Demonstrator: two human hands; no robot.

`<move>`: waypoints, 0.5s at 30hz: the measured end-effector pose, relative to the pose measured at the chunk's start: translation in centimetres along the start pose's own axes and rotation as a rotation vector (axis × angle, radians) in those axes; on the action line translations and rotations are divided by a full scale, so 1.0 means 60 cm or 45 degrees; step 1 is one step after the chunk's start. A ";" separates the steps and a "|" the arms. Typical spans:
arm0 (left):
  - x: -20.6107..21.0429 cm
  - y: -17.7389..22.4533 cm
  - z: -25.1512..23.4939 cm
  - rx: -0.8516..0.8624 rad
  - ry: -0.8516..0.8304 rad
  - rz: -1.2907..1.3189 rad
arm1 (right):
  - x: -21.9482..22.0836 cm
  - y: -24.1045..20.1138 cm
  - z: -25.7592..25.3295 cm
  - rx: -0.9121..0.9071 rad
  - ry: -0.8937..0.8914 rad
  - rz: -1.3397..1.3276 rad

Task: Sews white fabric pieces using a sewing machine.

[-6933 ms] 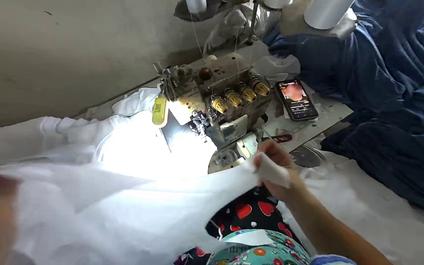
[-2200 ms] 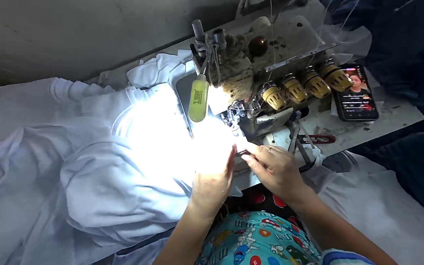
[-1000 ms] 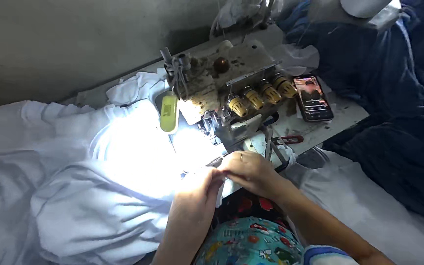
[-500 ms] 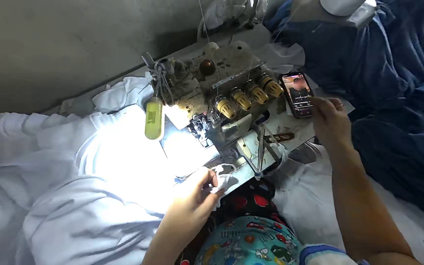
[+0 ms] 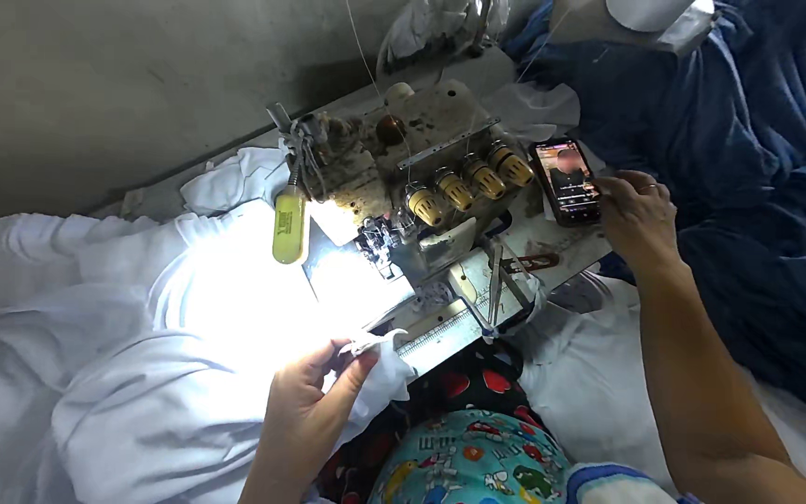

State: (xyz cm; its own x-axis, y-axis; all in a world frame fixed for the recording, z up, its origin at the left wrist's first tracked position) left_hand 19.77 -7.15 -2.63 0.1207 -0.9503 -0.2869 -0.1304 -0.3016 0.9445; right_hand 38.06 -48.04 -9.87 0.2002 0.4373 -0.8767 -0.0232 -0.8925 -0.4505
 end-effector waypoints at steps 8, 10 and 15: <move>0.047 0.037 -0.015 0.354 -0.124 -0.214 | -0.019 -0.292 0.182 -0.859 -0.294 -0.883; 0.049 0.051 -0.013 0.391 -0.063 -0.350 | -0.002 -0.336 0.204 -0.963 -0.474 -1.059; 0.016 0.053 -0.005 0.351 0.139 -0.387 | 0.009 -0.363 0.212 -0.998 -0.419 -1.328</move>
State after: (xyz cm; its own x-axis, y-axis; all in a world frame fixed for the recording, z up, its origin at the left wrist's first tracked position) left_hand 19.80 -8.96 0.14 0.2962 -0.8057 -0.5130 -0.3295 -0.5903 0.7369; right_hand 26.24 -26.98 -2.68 -0.4646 0.8535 -0.2358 0.5792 0.0914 -0.8101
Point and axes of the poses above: each hand's wrist, its own z-axis away from the middle knuckle, its own x-axis out of the palm, y = z × x, the point moved 4 cm from there along -z, towards the middle knuckle
